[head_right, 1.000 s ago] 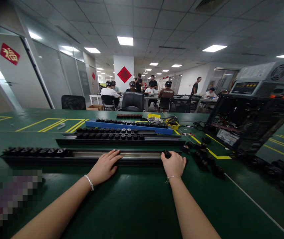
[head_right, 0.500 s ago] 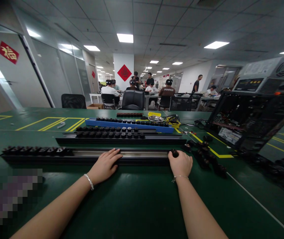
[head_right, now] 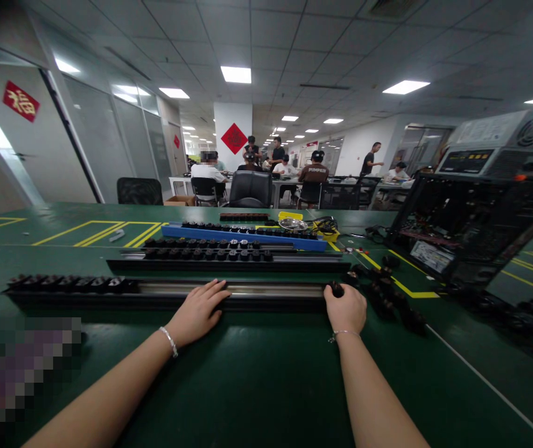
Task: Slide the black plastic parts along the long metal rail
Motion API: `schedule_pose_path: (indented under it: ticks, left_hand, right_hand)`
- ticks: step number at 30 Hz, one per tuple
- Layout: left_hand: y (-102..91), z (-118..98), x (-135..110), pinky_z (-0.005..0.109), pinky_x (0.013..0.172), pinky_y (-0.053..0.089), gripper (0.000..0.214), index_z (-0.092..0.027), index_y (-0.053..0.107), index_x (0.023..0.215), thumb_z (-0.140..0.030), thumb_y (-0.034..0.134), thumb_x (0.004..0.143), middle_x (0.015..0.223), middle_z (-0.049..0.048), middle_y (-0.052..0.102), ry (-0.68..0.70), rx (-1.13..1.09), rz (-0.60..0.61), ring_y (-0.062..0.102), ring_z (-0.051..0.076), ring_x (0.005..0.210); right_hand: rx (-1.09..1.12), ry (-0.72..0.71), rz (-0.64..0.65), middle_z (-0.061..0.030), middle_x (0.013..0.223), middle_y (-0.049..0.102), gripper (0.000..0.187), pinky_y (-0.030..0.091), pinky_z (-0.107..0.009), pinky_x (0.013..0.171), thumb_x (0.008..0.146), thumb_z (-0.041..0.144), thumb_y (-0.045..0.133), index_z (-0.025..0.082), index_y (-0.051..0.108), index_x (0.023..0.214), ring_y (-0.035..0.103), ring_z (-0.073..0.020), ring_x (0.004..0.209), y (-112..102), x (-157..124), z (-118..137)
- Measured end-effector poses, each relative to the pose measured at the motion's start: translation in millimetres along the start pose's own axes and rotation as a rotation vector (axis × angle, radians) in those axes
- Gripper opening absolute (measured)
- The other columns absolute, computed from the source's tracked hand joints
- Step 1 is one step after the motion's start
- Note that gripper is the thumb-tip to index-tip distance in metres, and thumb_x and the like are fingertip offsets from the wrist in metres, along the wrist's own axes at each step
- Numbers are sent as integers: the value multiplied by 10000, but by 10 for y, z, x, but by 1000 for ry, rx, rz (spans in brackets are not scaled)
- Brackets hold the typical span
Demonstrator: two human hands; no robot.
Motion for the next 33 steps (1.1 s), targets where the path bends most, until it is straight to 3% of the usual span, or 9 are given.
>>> schedule_pose_path:
  ticks: [17,25,33]
  left_hand:
    - [-4,-6,6,468,1063,320,471,-246,515,1253,-169,500,788,1426,69,434,-7,5,25,332,262,1342]
    - [-13,-10,3,452,1061,327,474,-254,512,1254,-167,504,788,1422,55,441,-5,19,16,332,252,1341]
    - [4,0,5,458,1063,323,471,-257,507,1257,-173,498,794,1429,55,431,-12,21,27,327,251,1344]
  right_hand:
    - [54,186,15,-159,1000,637,439,424,-390,798,737,447,487,118,667,967,559,-288,908,-65,118,-307]
    - [59,260,-17,-158,989,648,477,417,-418,858,695,471,531,122,674,986,555,-312,949,-90,257,-582]
    - [55,409,97,-145,1008,658,481,452,-408,821,711,485,537,157,658,1040,583,-302,929,-9,324,-956]
Point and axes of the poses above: each hand's wrist, its own x-axis towards the middle knuckle, its own y-axis out of the palm, z = x × y, the point moved 9 cm from there along x, towards the middle knuckle
